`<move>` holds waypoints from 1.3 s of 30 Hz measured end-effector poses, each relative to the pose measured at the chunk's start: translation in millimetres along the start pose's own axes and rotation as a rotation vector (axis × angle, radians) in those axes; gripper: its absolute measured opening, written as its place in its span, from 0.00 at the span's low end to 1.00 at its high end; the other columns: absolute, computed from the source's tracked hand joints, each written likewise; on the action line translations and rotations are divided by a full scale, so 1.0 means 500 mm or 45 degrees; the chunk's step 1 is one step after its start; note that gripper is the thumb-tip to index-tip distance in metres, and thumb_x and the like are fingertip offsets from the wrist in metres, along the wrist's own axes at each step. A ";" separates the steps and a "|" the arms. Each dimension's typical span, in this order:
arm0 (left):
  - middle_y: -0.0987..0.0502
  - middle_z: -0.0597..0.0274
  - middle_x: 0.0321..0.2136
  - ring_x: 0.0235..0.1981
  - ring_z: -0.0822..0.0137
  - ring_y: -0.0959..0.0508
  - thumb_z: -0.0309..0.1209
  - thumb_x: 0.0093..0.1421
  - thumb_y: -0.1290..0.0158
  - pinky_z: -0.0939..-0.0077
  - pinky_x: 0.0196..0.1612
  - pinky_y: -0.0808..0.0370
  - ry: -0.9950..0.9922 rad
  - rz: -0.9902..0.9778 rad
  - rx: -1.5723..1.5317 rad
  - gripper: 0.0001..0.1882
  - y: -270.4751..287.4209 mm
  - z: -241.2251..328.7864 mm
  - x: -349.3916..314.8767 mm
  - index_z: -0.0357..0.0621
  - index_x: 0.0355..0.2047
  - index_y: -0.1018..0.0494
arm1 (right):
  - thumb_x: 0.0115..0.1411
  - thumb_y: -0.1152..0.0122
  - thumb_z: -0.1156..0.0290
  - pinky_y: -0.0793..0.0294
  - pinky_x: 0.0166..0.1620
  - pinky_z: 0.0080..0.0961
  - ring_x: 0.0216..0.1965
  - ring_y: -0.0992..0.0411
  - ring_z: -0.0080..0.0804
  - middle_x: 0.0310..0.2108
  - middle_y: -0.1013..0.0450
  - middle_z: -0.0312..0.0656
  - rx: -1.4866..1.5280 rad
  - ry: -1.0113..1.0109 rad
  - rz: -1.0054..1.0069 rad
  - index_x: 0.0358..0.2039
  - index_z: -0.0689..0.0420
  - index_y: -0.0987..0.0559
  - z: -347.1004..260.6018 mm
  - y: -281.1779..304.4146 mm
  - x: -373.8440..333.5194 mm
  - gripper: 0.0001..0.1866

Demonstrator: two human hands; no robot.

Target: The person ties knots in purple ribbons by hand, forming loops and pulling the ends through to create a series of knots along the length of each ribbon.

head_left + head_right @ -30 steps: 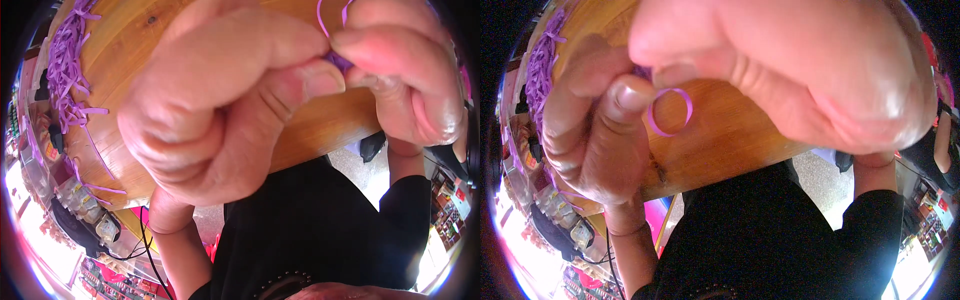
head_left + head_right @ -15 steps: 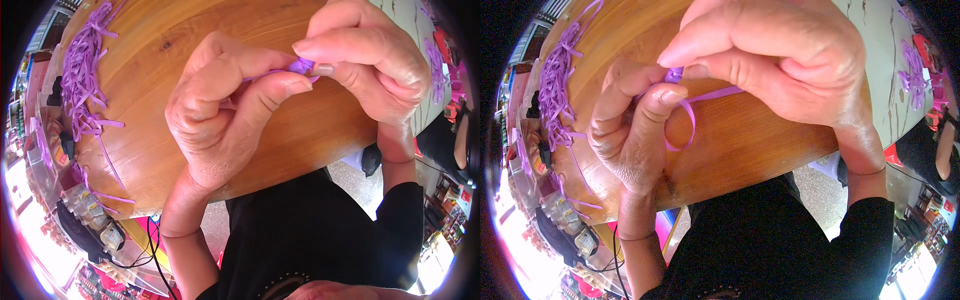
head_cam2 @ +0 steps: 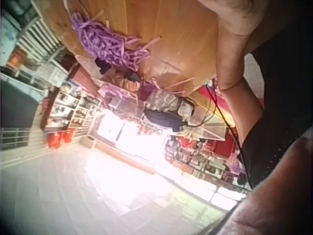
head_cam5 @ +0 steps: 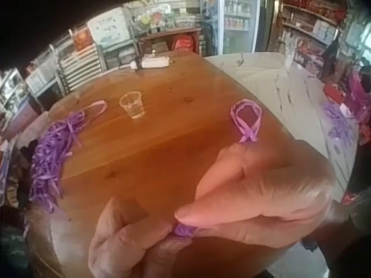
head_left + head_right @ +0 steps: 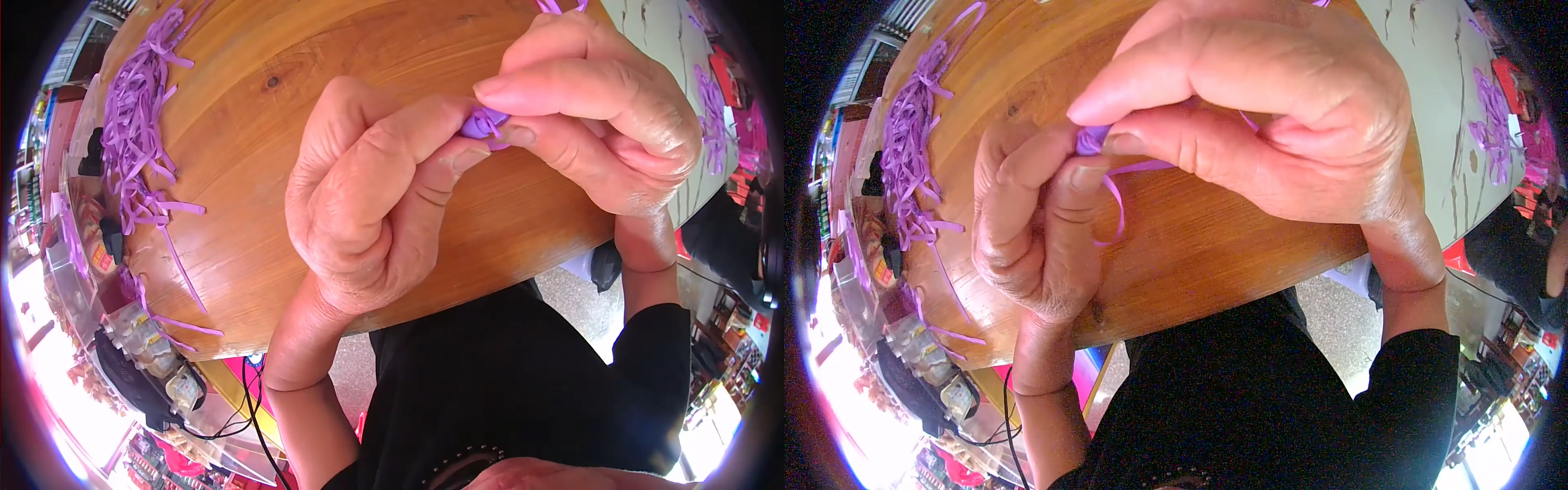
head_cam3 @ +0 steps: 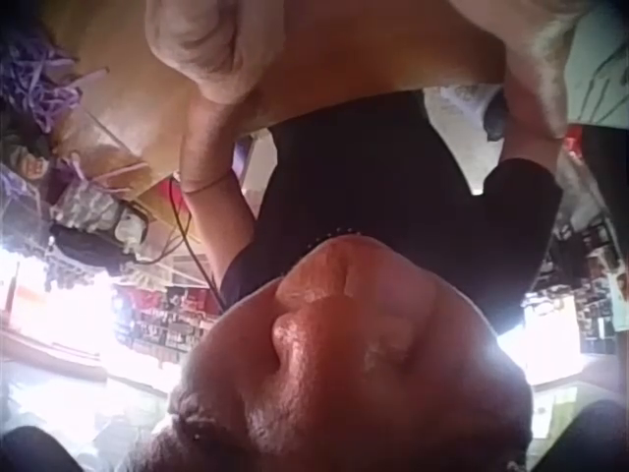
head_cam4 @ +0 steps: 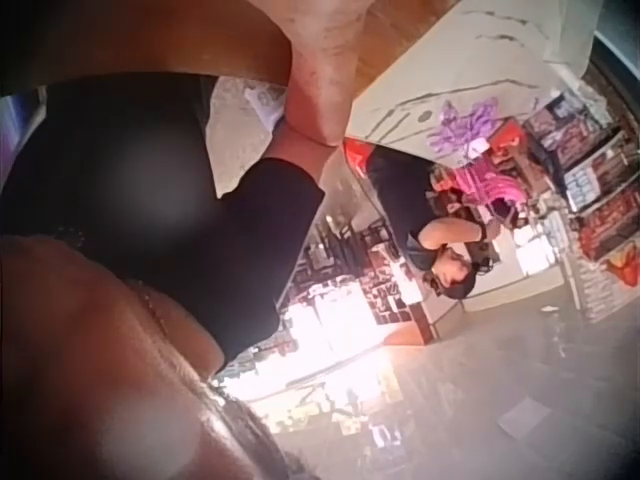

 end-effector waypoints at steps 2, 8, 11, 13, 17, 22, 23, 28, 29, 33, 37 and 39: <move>0.32 0.62 0.25 0.23 0.74 0.35 0.18 0.53 0.46 0.84 0.25 0.38 0.099 0.002 -0.027 0.09 0.000 0.013 0.000 0.34 0.36 0.27 | 0.49 0.38 0.86 0.33 0.20 0.17 0.17 0.29 0.32 0.22 0.28 0.49 -0.049 -0.016 -0.002 0.39 0.65 0.24 -0.010 0.002 -0.004 0.15; 0.33 0.65 0.23 0.20 0.76 0.36 0.19 0.53 0.45 0.84 0.22 0.40 0.154 0.010 -0.055 0.09 0.006 0.010 0.001 0.36 0.36 0.25 | 0.46 0.36 0.85 0.31 0.21 0.18 0.19 0.28 0.31 0.24 0.28 0.48 -0.230 0.085 0.138 0.40 0.64 0.24 0.007 -0.020 -0.020 0.18; 0.33 0.66 0.22 0.22 0.76 0.36 0.18 0.53 0.45 0.85 0.24 0.40 0.234 -0.024 -0.097 0.09 0.013 0.000 0.000 0.36 0.35 0.25 | 0.47 0.36 0.84 0.31 0.23 0.19 0.21 0.29 0.30 0.26 0.28 0.47 -0.244 0.206 0.310 0.39 0.64 0.24 0.011 -0.032 -0.029 0.16; 0.33 0.66 0.22 0.23 0.77 0.36 0.18 0.53 0.45 0.85 0.25 0.40 0.178 -0.025 -0.102 0.09 0.016 0.000 0.000 0.36 0.35 0.25 | 0.50 0.38 0.82 0.32 0.26 0.20 0.24 0.31 0.30 0.29 0.29 0.46 -0.290 0.140 0.347 0.37 0.63 0.24 -0.005 -0.039 -0.030 0.12; 0.34 0.67 0.21 0.24 0.76 0.36 0.17 0.52 0.45 0.85 0.27 0.41 0.256 0.001 -0.131 0.08 0.011 0.005 0.004 0.36 0.34 0.25 | 0.52 0.40 0.81 0.32 0.31 0.21 0.27 0.33 0.30 0.32 0.31 0.45 -0.319 0.080 0.357 0.35 0.62 0.24 -0.022 -0.035 -0.028 0.09; 0.32 0.66 0.22 0.24 0.75 0.36 0.17 0.52 0.45 0.84 0.26 0.40 0.125 0.015 -0.128 0.09 0.010 -0.001 0.003 0.36 0.34 0.25 | 0.50 0.39 0.83 0.31 0.31 0.19 0.29 0.31 0.29 0.32 0.30 0.44 -0.357 0.049 0.292 0.35 0.61 0.22 -0.017 -0.047 -0.024 0.10; 0.31 0.65 0.22 0.24 0.75 0.36 0.17 0.51 0.45 0.84 0.27 0.39 0.171 -0.022 -0.107 0.09 0.012 0.004 0.004 0.36 0.35 0.25 | 0.49 0.38 0.84 0.32 0.31 0.18 0.29 0.31 0.27 0.32 0.29 0.43 -0.315 -0.033 0.363 0.34 0.61 0.22 -0.019 -0.053 -0.026 0.11; 0.29 0.63 0.24 0.24 0.74 0.36 0.17 0.51 0.44 0.83 0.27 0.38 0.136 -0.021 -0.134 0.11 0.006 -0.004 0.001 0.36 0.36 0.25 | 0.49 0.38 0.84 0.33 0.31 0.17 0.30 0.31 0.25 0.33 0.29 0.43 -0.125 -0.189 0.398 0.33 0.62 0.21 -0.010 -0.047 -0.028 0.10; 0.29 0.63 0.24 0.24 0.73 0.36 0.17 0.51 0.44 0.83 0.28 0.38 0.124 -0.014 -0.149 0.10 0.006 -0.004 -0.001 0.36 0.36 0.25 | 0.49 0.39 0.84 0.33 0.32 0.17 0.30 0.31 0.24 0.33 0.29 0.42 -0.036 -0.241 0.418 0.34 0.62 0.22 -0.008 -0.048 -0.030 0.10; 0.29 0.63 0.24 0.24 0.73 0.35 0.18 0.52 0.44 0.83 0.28 0.38 0.150 -0.014 -0.142 0.10 0.005 -0.002 0.001 0.35 0.37 0.25 | 0.51 0.41 0.84 0.32 0.36 0.16 0.33 0.31 0.24 0.33 0.29 0.41 0.224 -0.411 0.480 0.35 0.62 0.22 -0.005 -0.053 -0.036 0.09; 0.30 0.63 0.24 0.25 0.73 0.35 0.19 0.52 0.44 0.83 0.29 0.38 0.167 -0.029 -0.146 0.10 0.005 0.003 0.005 0.35 0.36 0.25 | 0.50 0.41 0.85 0.32 0.38 0.16 0.35 0.31 0.24 0.34 0.29 0.41 0.203 -0.433 0.532 0.35 0.63 0.23 -0.004 -0.053 -0.041 0.11; 0.31 0.64 0.23 0.24 0.73 0.35 0.19 0.51 0.44 0.83 0.28 0.38 0.198 -0.029 -0.106 0.10 0.007 0.003 0.005 0.35 0.36 0.25 | 0.50 0.42 0.87 0.32 0.40 0.16 0.36 0.30 0.24 0.35 0.29 0.42 0.199 -0.449 0.532 0.36 0.63 0.23 -0.008 -0.055 -0.040 0.12</move>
Point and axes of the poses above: each hand's wrist, its own x-axis towards the middle knuckle, its own y-axis out of the back of the hand, z = x × y, the point moved 2 cm from there along x, towards the middle knuckle
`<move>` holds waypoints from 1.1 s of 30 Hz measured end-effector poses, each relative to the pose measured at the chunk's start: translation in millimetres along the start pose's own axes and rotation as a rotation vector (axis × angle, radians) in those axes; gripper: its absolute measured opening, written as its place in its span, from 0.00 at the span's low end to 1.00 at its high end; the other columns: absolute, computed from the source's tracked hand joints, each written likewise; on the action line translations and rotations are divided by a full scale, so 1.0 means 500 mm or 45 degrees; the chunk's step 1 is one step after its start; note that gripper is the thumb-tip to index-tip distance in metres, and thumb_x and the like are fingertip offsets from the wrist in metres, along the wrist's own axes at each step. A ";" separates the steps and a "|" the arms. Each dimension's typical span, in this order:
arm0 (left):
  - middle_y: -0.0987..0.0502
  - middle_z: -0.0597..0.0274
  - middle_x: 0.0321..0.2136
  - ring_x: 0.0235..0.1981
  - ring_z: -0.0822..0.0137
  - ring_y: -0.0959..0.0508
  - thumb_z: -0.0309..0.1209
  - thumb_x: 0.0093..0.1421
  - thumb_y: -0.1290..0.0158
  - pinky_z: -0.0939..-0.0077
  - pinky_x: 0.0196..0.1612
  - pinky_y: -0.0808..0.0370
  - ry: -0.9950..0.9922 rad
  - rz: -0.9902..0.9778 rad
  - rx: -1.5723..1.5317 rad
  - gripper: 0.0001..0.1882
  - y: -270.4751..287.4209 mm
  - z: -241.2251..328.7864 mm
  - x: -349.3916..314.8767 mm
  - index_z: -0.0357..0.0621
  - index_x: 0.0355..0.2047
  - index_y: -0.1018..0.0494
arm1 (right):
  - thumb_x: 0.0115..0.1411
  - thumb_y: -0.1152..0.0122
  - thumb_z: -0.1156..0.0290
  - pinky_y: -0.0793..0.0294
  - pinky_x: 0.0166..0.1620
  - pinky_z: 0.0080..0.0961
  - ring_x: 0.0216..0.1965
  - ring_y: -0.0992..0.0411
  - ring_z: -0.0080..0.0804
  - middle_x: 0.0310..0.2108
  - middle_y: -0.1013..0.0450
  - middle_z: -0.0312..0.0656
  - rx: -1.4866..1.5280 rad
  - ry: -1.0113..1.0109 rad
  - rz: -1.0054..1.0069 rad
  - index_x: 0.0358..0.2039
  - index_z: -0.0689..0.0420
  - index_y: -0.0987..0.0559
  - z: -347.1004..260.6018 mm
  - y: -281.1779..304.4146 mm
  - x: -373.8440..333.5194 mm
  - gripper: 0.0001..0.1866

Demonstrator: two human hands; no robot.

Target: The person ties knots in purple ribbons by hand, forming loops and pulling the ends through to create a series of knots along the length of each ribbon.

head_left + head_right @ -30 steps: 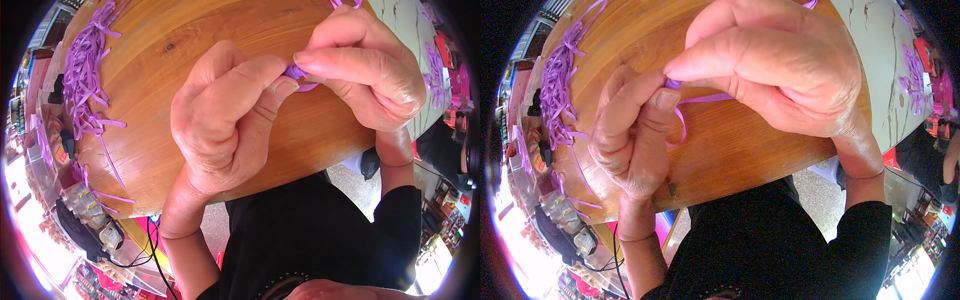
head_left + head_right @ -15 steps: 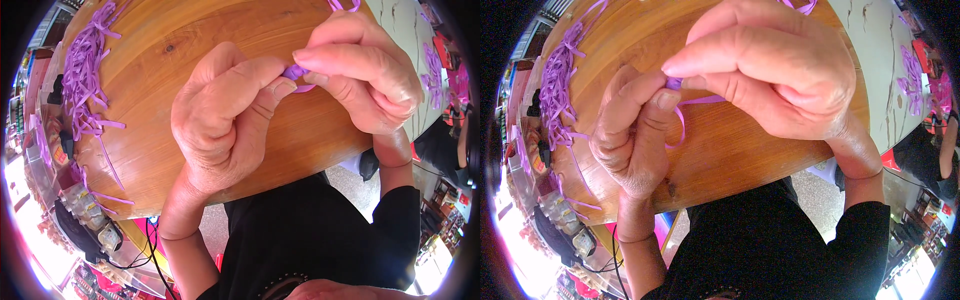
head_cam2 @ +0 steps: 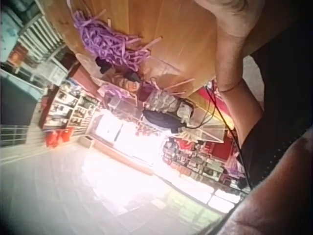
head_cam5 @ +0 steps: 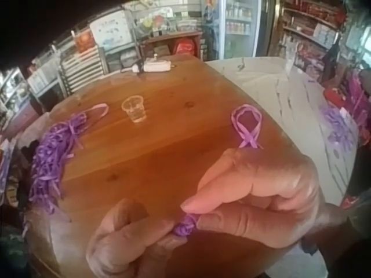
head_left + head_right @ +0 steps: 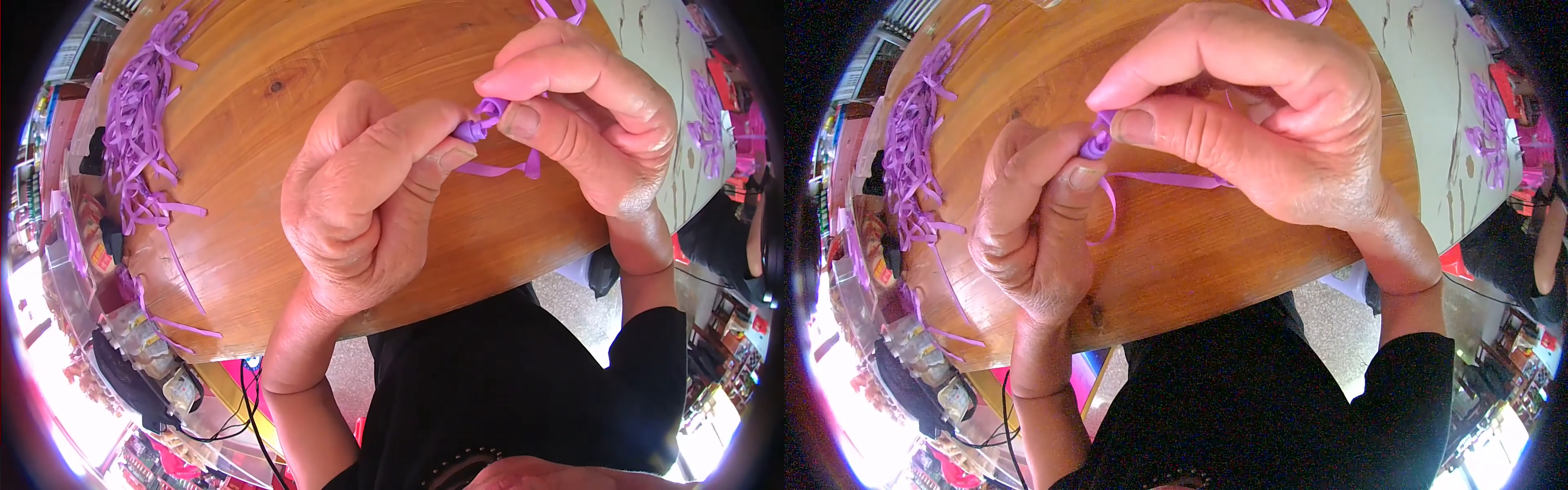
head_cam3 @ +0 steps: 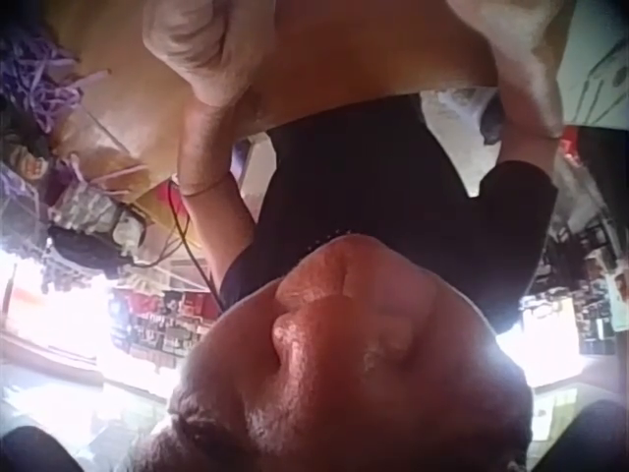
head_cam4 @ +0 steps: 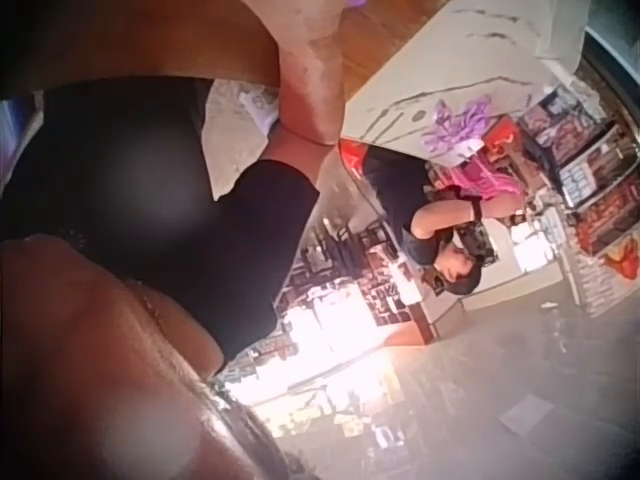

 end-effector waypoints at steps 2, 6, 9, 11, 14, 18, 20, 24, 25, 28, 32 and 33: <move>0.31 0.64 0.23 0.24 0.74 0.35 0.19 0.51 0.44 0.83 0.28 0.38 -0.022 0.018 0.007 0.10 -0.001 -0.003 -0.002 0.35 0.36 0.25 | 0.50 0.42 0.87 0.32 0.40 0.16 0.36 0.30 0.24 0.35 0.29 0.41 0.014 0.011 0.012 0.36 0.62 0.23 -0.001 -0.005 -0.001 0.12; 0.32 0.65 0.22 0.23 0.74 0.36 0.19 0.51 0.44 0.84 0.27 0.39 -0.029 0.036 0.049 0.10 -0.001 -0.001 -0.002 0.34 0.35 0.25 | 0.50 0.42 0.87 0.32 0.39 0.15 0.35 0.30 0.25 0.35 0.29 0.42 -0.103 0.068 0.038 0.35 0.62 0.22 -0.006 -0.008 -0.001 0.12; 0.33 0.65 0.21 0.23 0.74 0.36 0.18 0.51 0.44 0.84 0.26 0.40 -0.010 0.038 0.067 0.10 0.000 -0.001 0.000 0.34 0.35 0.25 | 0.49 0.40 0.87 0.32 0.34 0.15 0.33 0.30 0.25 0.34 0.29 0.42 -0.237 0.246 -0.072 0.35 0.61 0.22 -0.007 -0.001 0.005 0.12; 0.33 0.65 0.21 0.23 0.74 0.36 0.18 0.51 0.43 0.84 0.26 0.40 -0.007 0.043 0.061 0.09 0.000 -0.002 0.000 0.34 0.35 0.25 | 0.49 0.39 0.86 0.32 0.32 0.15 0.31 0.30 0.25 0.33 0.29 0.42 -0.321 0.302 -0.085 0.35 0.61 0.22 -0.011 0.001 0.008 0.12; 0.33 0.66 0.21 0.23 0.75 0.37 0.18 0.50 0.43 0.84 0.27 0.40 0.029 0.050 0.063 0.09 0.000 -0.001 -0.003 0.35 0.34 0.24 | 0.47 0.38 0.85 0.33 0.29 0.14 0.29 0.31 0.25 0.32 0.28 0.43 -0.451 0.399 -0.101 0.35 0.61 0.21 -0.015 0.000 0.012 0.13; 0.32 0.67 0.22 0.24 0.76 0.37 0.17 0.50 0.43 0.85 0.27 0.39 0.036 0.037 0.031 0.10 0.001 -0.009 -0.004 0.36 0.34 0.24 | 0.47 0.37 0.83 0.33 0.29 0.14 0.27 0.31 0.25 0.31 0.28 0.44 -0.586 0.448 -0.154 0.34 0.61 0.21 -0.019 0.002 0.018 0.12; 0.32 0.67 0.23 0.25 0.76 0.36 0.17 0.50 0.44 0.85 0.28 0.39 0.112 0.036 -0.067 0.10 -0.003 -0.008 -0.008 0.36 0.35 0.24 | 0.47 0.37 0.83 0.33 0.29 0.15 0.27 0.31 0.26 0.31 0.28 0.44 -0.494 0.458 -0.152 0.34 0.61 0.21 -0.007 0.004 0.023 0.12; 0.30 0.68 0.24 0.25 0.78 0.36 0.17 0.51 0.44 0.86 0.28 0.39 0.028 -0.043 -0.227 0.10 0.000 -0.016 -0.002 0.37 0.35 0.24 | 0.46 0.36 0.83 0.34 0.28 0.17 0.27 0.31 0.27 0.31 0.29 0.44 -0.273 0.374 -0.153 0.34 0.62 0.21 0.002 -0.001 0.018 0.12; 0.30 0.68 0.24 0.25 0.78 0.36 0.17 0.51 0.44 0.86 0.28 0.39 0.032 -0.043 -0.227 0.10 0.000 -0.016 -0.003 0.37 0.35 0.24 | 0.46 0.36 0.83 0.34 0.28 0.17 0.27 0.31 0.27 0.31 0.29 0.44 -0.271 0.371 -0.155 0.34 0.62 0.21 0.001 0.000 0.018 0.12; 0.31 0.68 0.24 0.24 0.78 0.35 0.16 0.51 0.45 0.88 0.28 0.39 0.078 -0.032 -0.206 0.09 -0.002 -0.014 -0.005 0.37 0.35 0.24 | 0.46 0.36 0.83 0.34 0.28 0.17 0.27 0.31 0.28 0.31 0.29 0.44 -0.404 0.417 -0.194 0.34 0.62 0.22 -0.009 0.003 0.018 0.12; 0.31 0.69 0.23 0.24 0.79 0.36 0.16 0.52 0.45 0.89 0.28 0.39 0.149 -0.073 -0.061 0.09 0.002 -0.004 -0.006 0.36 0.34 0.25 | 0.44 0.35 0.83 0.32 0.26 0.17 0.25 0.30 0.28 0.28 0.28 0.45 -0.600 0.522 -0.149 0.33 0.63 0.21 -0.028 -0.010 0.018 0.12; 0.31 0.69 0.23 0.24 0.79 0.36 0.16 0.52 0.45 0.89 0.28 0.39 0.193 -0.095 -0.040 0.08 0.003 -0.005 -0.008 0.36 0.34 0.25 | 0.42 0.33 0.84 0.30 0.22 0.18 0.22 0.28 0.29 0.26 0.27 0.45 -0.583 0.517 -0.088 0.32 0.64 0.20 -0.034 -0.012 0.020 0.13</move>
Point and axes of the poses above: each hand's wrist, its own x-axis towards the middle knuckle, its own y-axis out of the back of the hand, z = x × y, the point moved 2 cm from there along x, towards the middle knuckle
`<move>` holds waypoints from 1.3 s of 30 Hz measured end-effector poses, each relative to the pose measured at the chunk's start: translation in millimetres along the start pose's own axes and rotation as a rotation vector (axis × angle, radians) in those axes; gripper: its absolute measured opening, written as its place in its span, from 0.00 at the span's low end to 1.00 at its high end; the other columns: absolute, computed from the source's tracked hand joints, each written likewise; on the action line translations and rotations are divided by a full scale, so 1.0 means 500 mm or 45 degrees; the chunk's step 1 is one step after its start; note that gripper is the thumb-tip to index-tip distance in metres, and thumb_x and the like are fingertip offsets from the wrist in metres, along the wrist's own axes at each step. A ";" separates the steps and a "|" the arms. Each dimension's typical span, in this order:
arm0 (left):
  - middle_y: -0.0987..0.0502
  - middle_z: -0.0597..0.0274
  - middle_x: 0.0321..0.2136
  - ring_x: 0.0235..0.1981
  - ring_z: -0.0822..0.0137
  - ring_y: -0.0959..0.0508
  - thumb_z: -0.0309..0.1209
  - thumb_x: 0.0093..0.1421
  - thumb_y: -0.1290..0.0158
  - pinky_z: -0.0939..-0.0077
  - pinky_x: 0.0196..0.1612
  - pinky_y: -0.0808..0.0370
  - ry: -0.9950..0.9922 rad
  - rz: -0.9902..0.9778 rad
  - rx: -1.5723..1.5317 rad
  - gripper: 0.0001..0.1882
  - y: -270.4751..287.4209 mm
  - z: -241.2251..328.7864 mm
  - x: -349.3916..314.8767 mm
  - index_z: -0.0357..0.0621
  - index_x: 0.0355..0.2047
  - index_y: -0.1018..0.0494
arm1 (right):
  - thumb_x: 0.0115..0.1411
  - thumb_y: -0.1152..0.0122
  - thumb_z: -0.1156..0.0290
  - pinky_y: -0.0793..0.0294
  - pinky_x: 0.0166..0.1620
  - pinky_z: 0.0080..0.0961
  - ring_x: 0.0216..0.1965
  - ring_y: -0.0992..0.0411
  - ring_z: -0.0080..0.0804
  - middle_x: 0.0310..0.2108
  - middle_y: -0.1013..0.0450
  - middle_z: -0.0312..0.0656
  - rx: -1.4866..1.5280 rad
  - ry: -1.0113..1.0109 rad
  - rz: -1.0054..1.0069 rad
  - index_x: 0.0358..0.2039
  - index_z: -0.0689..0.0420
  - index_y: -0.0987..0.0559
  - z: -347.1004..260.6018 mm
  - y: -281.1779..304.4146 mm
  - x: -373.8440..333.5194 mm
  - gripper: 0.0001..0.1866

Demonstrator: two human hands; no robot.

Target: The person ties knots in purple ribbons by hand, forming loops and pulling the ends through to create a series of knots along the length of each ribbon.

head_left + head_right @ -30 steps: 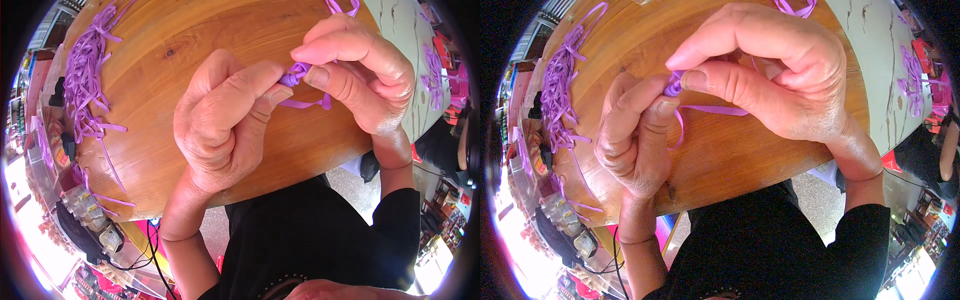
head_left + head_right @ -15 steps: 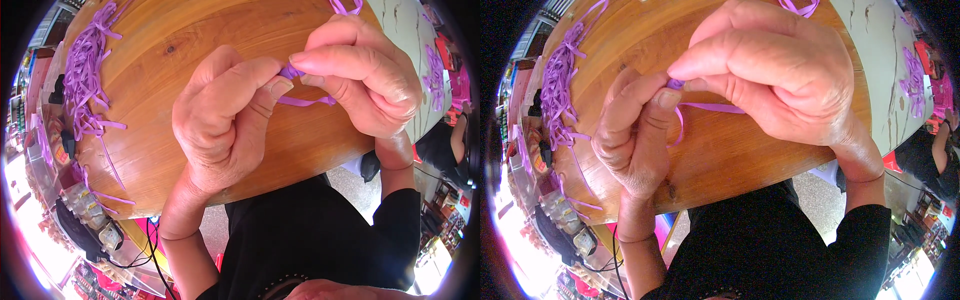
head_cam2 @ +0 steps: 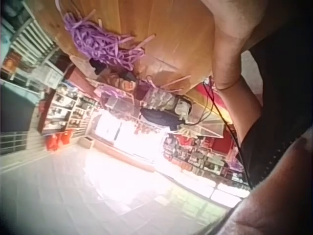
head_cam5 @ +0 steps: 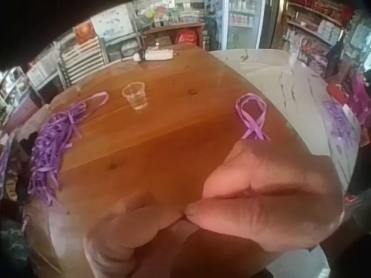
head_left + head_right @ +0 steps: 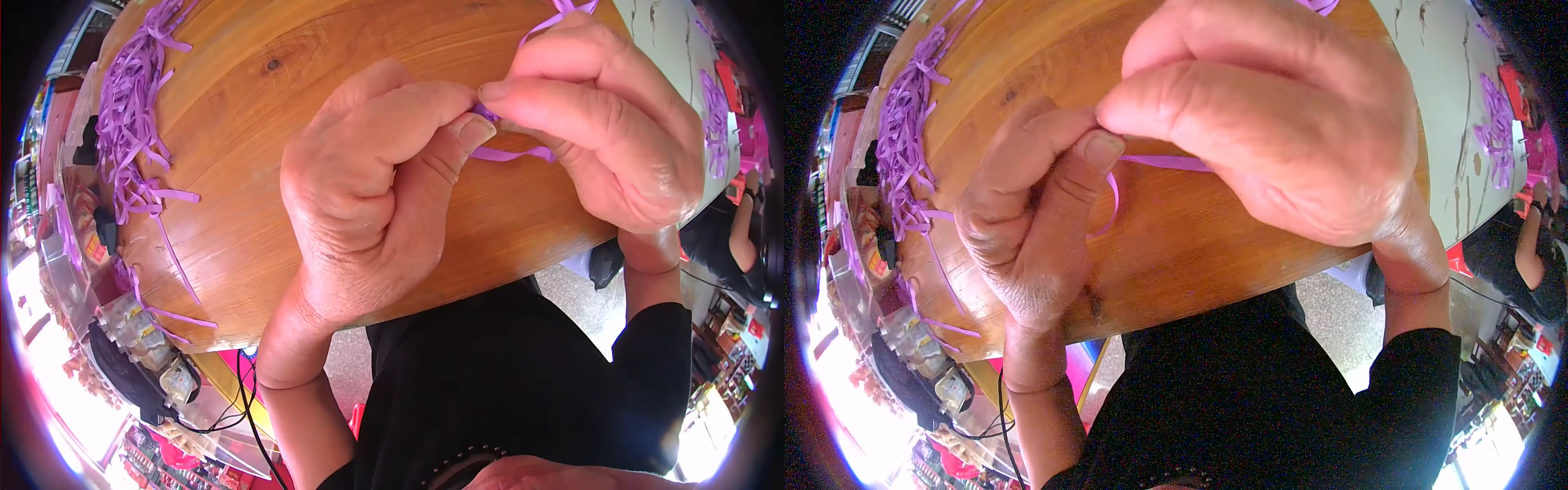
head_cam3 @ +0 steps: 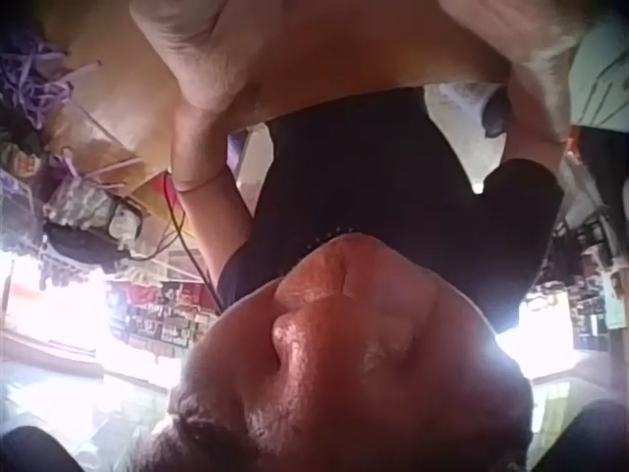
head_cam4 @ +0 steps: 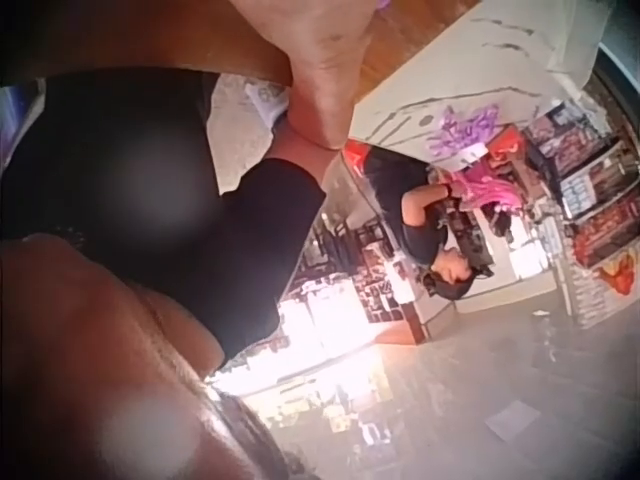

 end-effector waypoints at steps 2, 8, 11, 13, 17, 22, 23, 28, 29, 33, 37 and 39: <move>0.31 0.69 0.23 0.25 0.80 0.36 0.17 0.52 0.45 0.89 0.28 0.39 0.010 0.013 -0.037 0.08 -0.004 -0.001 -0.001 0.35 0.34 0.25 | 0.42 0.32 0.84 0.30 0.23 0.18 0.22 0.28 0.29 0.26 0.27 0.44 -0.020 -0.008 -0.030 0.31 0.64 0.20 0.000 0.008 0.004 0.13; 0.30 0.69 0.26 0.28 0.80 0.34 0.19 0.55 0.46 0.89 0.31 0.38 -0.039 0.056 -0.219 0.08 -0.017 -0.008 0.007 0.35 0.36 0.25 | 0.43 0.32 0.82 0.30 0.25 0.16 0.23 0.27 0.28 0.27 0.27 0.42 0.012 -0.042 -0.107 0.29 0.62 0.20 0.023 0.023 0.006 0.10; 0.30 0.68 0.27 0.29 0.79 0.34 0.19 0.55 0.46 0.87 0.32 0.38 -0.115 0.149 -0.199 0.09 -0.014 -0.013 0.001 0.36 0.38 0.26 | 0.45 0.32 0.82 0.30 0.26 0.17 0.25 0.27 0.28 0.27 0.26 0.42 0.218 -0.117 -0.045 0.30 0.61 0.20 0.031 0.009 0.002 0.10; 0.31 0.68 0.27 0.29 0.78 0.34 0.19 0.55 0.46 0.87 0.32 0.38 -0.119 0.159 -0.136 0.10 -0.013 -0.007 0.000 0.36 0.38 0.26 | 0.46 0.32 0.82 0.29 0.26 0.17 0.25 0.26 0.28 0.27 0.26 0.43 0.273 -0.164 -0.013 0.31 0.61 0.20 0.033 0.007 -0.001 0.10; 0.32 0.66 0.24 0.26 0.76 0.36 0.19 0.54 0.46 0.86 0.29 0.39 -0.181 0.177 0.085 0.09 -0.009 0.008 0.000 0.37 0.37 0.25 | 0.46 0.34 0.84 0.30 0.27 0.17 0.26 0.26 0.28 0.28 0.27 0.45 0.373 -0.157 0.074 0.32 0.62 0.20 0.035 -0.001 -0.008 0.11; 0.33 0.67 0.23 0.24 0.76 0.36 0.19 0.53 0.45 0.85 0.28 0.39 -0.145 0.133 0.131 0.07 0.007 0.013 0.004 0.37 0.34 0.24 | 0.47 0.37 0.84 0.34 0.28 0.17 0.27 0.30 0.29 0.31 0.29 0.44 0.280 -0.122 0.072 0.34 0.63 0.22 0.034 -0.015 -0.016 0.11; 0.31 0.67 0.23 0.24 0.76 0.35 0.19 0.54 0.45 0.85 0.28 0.38 -0.018 0.065 0.003 0.07 0.011 0.011 0.005 0.36 0.35 0.24 | 0.47 0.37 0.84 0.33 0.28 0.17 0.27 0.30 0.29 0.31 0.29 0.44 0.285 -0.068 0.033 0.34 0.63 0.22 0.037 -0.013 -0.015 0.12; 0.24 0.62 0.26 0.22 0.78 0.33 0.21 0.55 0.46 0.87 0.28 0.36 0.095 -0.054 -0.291 0.06 0.007 -0.006 0.008 0.35 0.34 0.24 | 0.47 0.37 0.84 0.33 0.28 0.17 0.28 0.30 0.29 0.31 0.29 0.45 0.153 0.003 -0.087 0.34 0.64 0.22 0.026 -0.003 -0.014 0.12; 0.23 0.60 0.27 0.21 0.79 0.33 0.22 0.55 0.46 0.88 0.27 0.36 0.189 -0.013 -0.417 0.06 0.003 -0.007 0.005 0.35 0.34 0.24 | 0.47 0.37 0.84 0.33 0.28 0.17 0.27 0.30 0.29 0.31 0.29 0.45 0.076 0.047 -0.103 0.34 0.64 0.23 0.022 0.000 -0.011 0.12; 0.22 0.61 0.26 0.20 0.83 0.34 0.25 0.56 0.46 0.91 0.24 0.39 0.648 -0.017 -0.685 0.05 0.002 0.002 0.004 0.36 0.32 0.24 | 0.47 0.37 0.84 0.33 0.28 0.17 0.27 0.31 0.29 0.31 0.29 0.46 -0.046 0.193 -0.109 0.35 0.65 0.23 0.025 -0.008 -0.012 0.12; 0.22 0.62 0.25 0.20 0.83 0.35 0.26 0.56 0.45 0.91 0.23 0.41 0.826 -0.115 -0.635 0.06 0.011 0.008 0.009 0.37 0.33 0.24 | 0.47 0.36 0.83 0.32 0.25 0.17 0.25 0.29 0.29 0.29 0.28 0.46 0.039 0.159 -0.204 0.31 0.65 0.22 0.037 0.004 -0.001 0.09; 0.22 0.63 0.24 0.18 0.83 0.37 0.27 0.57 0.46 0.91 0.22 0.43 0.722 -0.100 -0.593 0.06 0.004 0.002 0.010 0.37 0.33 0.24 | 0.47 0.34 0.82 0.31 0.24 0.17 0.24 0.27 0.29 0.28 0.27 0.46 0.090 0.140 -0.265 0.29 0.64 0.21 0.041 0.005 0.000 0.07</move>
Point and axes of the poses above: each hand's wrist, its own x-axis towards the middle knuckle, its own y-axis out of the back of the hand, z = x × y, the point moved 2 cm from there along x, towards the middle knuckle
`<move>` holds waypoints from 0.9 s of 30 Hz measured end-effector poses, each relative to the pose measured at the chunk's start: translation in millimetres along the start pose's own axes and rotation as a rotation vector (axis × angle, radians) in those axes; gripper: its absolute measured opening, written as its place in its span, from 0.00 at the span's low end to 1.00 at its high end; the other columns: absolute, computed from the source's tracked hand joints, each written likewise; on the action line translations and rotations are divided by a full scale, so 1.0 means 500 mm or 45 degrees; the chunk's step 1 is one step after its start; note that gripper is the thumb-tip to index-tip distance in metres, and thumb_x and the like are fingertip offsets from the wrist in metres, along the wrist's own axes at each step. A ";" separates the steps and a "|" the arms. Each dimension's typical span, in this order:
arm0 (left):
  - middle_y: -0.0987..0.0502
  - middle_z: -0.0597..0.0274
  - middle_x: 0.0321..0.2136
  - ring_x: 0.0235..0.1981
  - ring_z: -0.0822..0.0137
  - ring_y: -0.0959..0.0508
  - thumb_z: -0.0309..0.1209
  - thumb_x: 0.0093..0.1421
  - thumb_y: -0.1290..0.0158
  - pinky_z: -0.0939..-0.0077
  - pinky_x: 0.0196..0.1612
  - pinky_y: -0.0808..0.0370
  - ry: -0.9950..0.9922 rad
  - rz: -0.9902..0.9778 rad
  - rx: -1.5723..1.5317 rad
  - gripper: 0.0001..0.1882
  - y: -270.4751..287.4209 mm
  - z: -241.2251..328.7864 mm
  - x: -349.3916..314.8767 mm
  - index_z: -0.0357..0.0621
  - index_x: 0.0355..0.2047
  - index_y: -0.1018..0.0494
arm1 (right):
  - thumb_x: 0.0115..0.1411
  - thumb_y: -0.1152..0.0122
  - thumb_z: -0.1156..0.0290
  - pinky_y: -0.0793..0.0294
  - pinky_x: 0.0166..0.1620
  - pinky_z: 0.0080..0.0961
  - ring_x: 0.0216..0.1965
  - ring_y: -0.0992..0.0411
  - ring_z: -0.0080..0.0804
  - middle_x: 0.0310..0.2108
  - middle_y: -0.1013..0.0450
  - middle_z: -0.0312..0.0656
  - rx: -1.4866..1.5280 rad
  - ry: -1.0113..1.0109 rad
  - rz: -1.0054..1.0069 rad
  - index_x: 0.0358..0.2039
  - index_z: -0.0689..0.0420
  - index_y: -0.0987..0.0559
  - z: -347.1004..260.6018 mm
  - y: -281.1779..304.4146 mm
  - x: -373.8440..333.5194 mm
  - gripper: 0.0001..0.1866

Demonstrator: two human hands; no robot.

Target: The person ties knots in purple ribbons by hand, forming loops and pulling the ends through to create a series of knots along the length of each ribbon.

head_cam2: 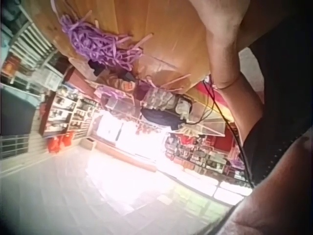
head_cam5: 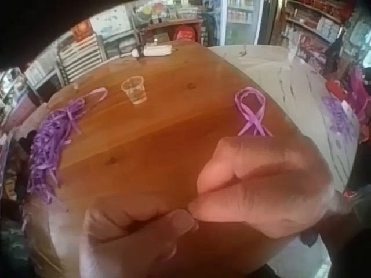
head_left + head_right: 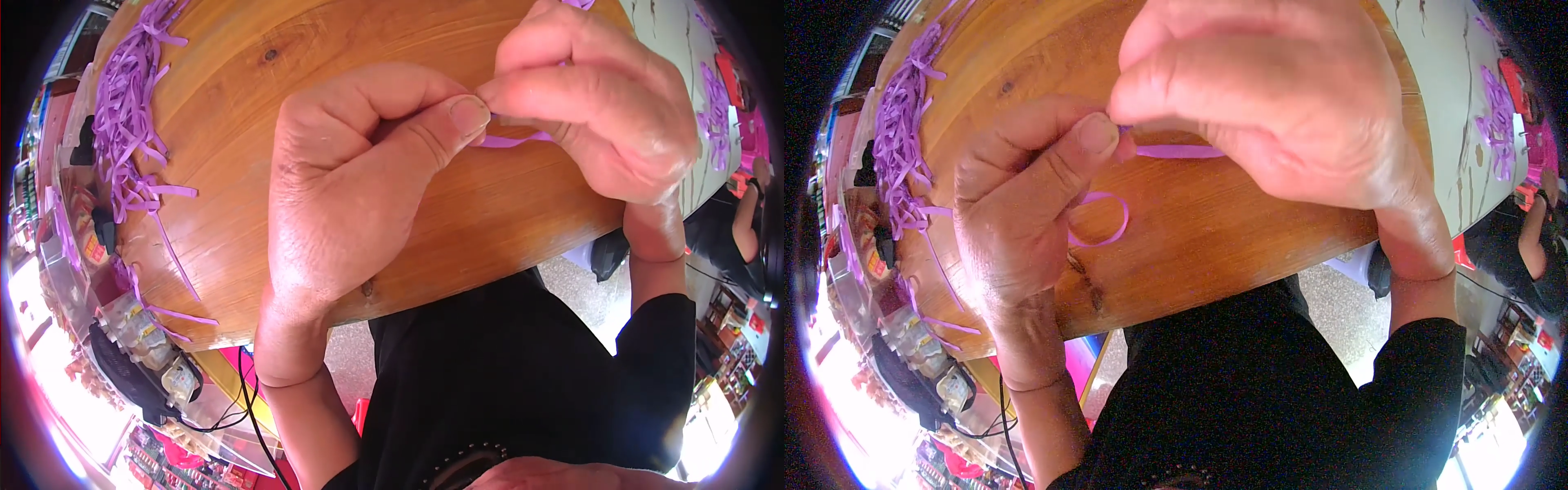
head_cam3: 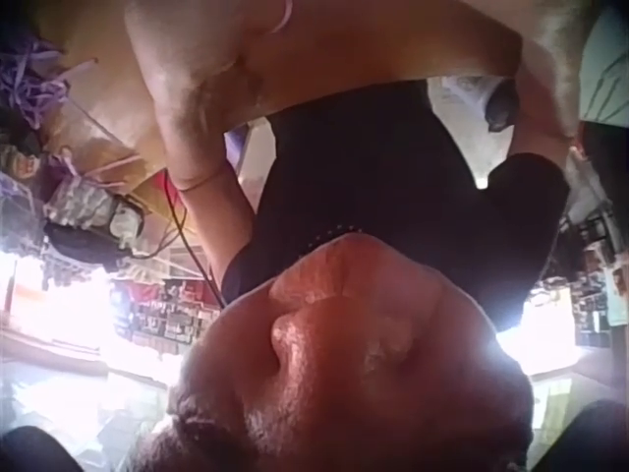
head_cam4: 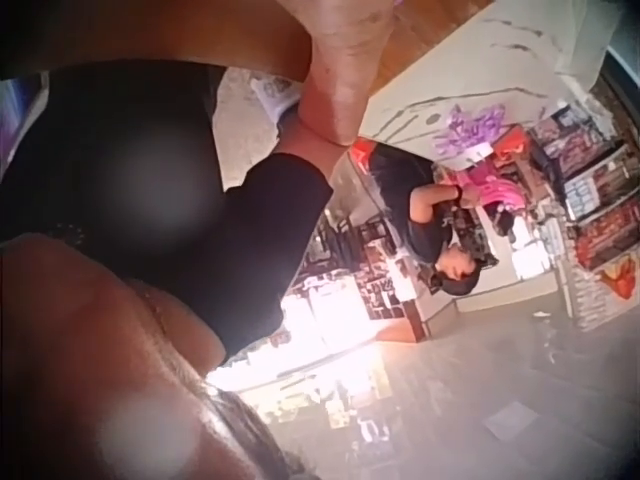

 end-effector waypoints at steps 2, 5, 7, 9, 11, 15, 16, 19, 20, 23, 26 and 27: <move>0.23 0.64 0.24 0.18 0.83 0.38 0.27 0.57 0.46 0.91 0.22 0.43 -0.053 0.042 -0.109 0.06 -0.004 -0.006 -0.002 0.37 0.33 0.24 | 0.49 0.35 0.80 0.31 0.24 0.17 0.24 0.27 0.29 0.28 0.27 0.45 0.082 -0.068 0.151 0.27 0.64 0.21 -0.007 -0.023 -0.001 0.04; 0.23 0.65 0.24 0.18 0.83 0.40 0.27 0.58 0.47 0.90 0.22 0.44 -0.250 0.079 -0.270 0.06 -0.012 -0.028 -0.002 0.38 0.34 0.24 | 0.49 0.36 0.80 0.32 0.25 0.17 0.25 0.28 0.29 0.29 0.28 0.45 0.164 -0.133 0.308 0.28 0.64 0.22 -0.006 -0.035 -0.011 0.05; 0.23 0.65 0.24 0.18 0.83 0.40 0.26 0.58 0.47 0.90 0.22 0.44 -0.392 0.063 -0.325 0.06 -0.019 -0.039 -0.001 0.38 0.34 0.24 | 0.46 0.37 0.84 0.33 0.28 0.17 0.27 0.31 0.30 0.30 0.29 0.46 0.166 -0.150 0.318 0.35 0.65 0.23 -0.003 -0.031 -0.019 0.12; 0.24 0.65 0.26 0.21 0.83 0.38 0.25 0.58 0.48 0.90 0.25 0.42 -0.384 0.078 -0.343 0.06 -0.024 -0.044 -0.005 0.38 0.35 0.25 | 0.47 0.37 0.83 0.33 0.28 0.18 0.27 0.31 0.30 0.30 0.29 0.46 0.098 -0.131 0.275 0.35 0.65 0.23 -0.006 -0.022 -0.019 0.12; 0.25 0.65 0.27 0.23 0.82 0.37 0.24 0.58 0.48 0.89 0.27 0.41 -0.515 0.068 -0.279 0.06 -0.024 -0.052 0.003 0.37 0.36 0.26 | 0.47 0.37 0.82 0.33 0.29 0.19 0.27 0.31 0.31 0.30 0.29 0.46 0.034 -0.118 0.230 0.35 0.65 0.23 -0.008 -0.016 -0.015 0.12; 0.28 0.67 0.27 0.28 0.79 0.35 0.23 0.58 0.48 0.86 0.31 0.38 -0.753 0.089 -0.012 0.06 -0.022 -0.047 0.005 0.35 0.36 0.26 | 0.49 0.37 0.78 0.33 0.31 0.23 0.27 0.33 0.31 0.29 0.30 0.45 -0.021 -0.100 0.184 0.34 0.65 0.24 -0.012 -0.013 -0.008 0.10; 0.28 0.67 0.27 0.28 0.79 0.35 0.23 0.58 0.48 0.86 0.31 0.38 -0.752 0.090 -0.011 0.06 -0.021 -0.044 0.004 0.35 0.36 0.26 | 0.50 0.37 0.77 0.33 0.32 0.25 0.27 0.33 0.32 0.28 0.30 0.45 -0.053 -0.089 0.179 0.34 0.65 0.24 -0.014 -0.013 -0.007 0.10; 0.29 0.67 0.25 0.26 0.78 0.35 0.22 0.58 0.48 0.84 0.30 0.38 -0.818 0.074 0.206 0.05 -0.022 -0.032 0.003 0.35 0.34 0.27 | 0.52 0.39 0.75 0.33 0.33 0.28 0.26 0.34 0.33 0.27 0.30 0.44 0.018 -0.131 0.186 0.33 0.65 0.25 -0.016 -0.013 -0.013 0.09; 0.29 0.66 0.25 0.25 0.77 0.35 0.22 0.57 0.48 0.84 0.29 0.38 -0.856 0.108 0.306 0.04 -0.021 -0.028 0.002 0.35 0.34 0.27 | 0.52 0.39 0.75 0.33 0.33 0.28 0.26 0.34 0.33 0.27 0.30 0.44 0.023 -0.128 0.187 0.33 0.65 0.25 -0.017 -0.015 -0.013 0.09; 0.30 0.64 0.23 0.23 0.75 0.35 0.21 0.55 0.46 0.82 0.27 0.38 -0.960 0.200 0.470 0.04 -0.020 -0.035 0.002 0.35 0.32 0.27 | 0.53 0.39 0.75 0.34 0.34 0.28 0.27 0.35 0.33 0.27 0.31 0.43 0.037 -0.164 0.203 0.33 0.65 0.26 -0.020 -0.023 -0.014 0.09; 0.31 0.63 0.21 0.21 0.73 0.36 0.21 0.53 0.45 0.81 0.24 0.39 -1.053 0.272 0.588 0.05 -0.021 -0.037 0.005 0.36 0.32 0.26 | 0.54 0.40 0.76 0.35 0.34 0.24 0.28 0.36 0.31 0.27 0.32 0.42 0.090 -0.325 0.163 0.32 0.66 0.27 -0.022 -0.028 -0.016 0.08; 0.32 0.63 0.20 0.20 0.72 0.36 0.21 0.53 0.44 0.80 0.23 0.39 -1.077 0.287 0.643 0.05 -0.022 -0.037 0.006 0.36 0.31 0.26 | 0.55 0.42 0.76 0.36 0.33 0.22 0.28 0.36 0.29 0.27 0.32 0.42 0.160 -0.393 0.154 0.32 0.66 0.27 -0.020 -0.029 -0.016 0.07</move>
Point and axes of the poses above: each hand's wrist, its own x-axis towards the middle knuckle, its own y-axis out of the back of the hand, z = x × y, the point moved 2 cm from there along x, towards the middle knuckle
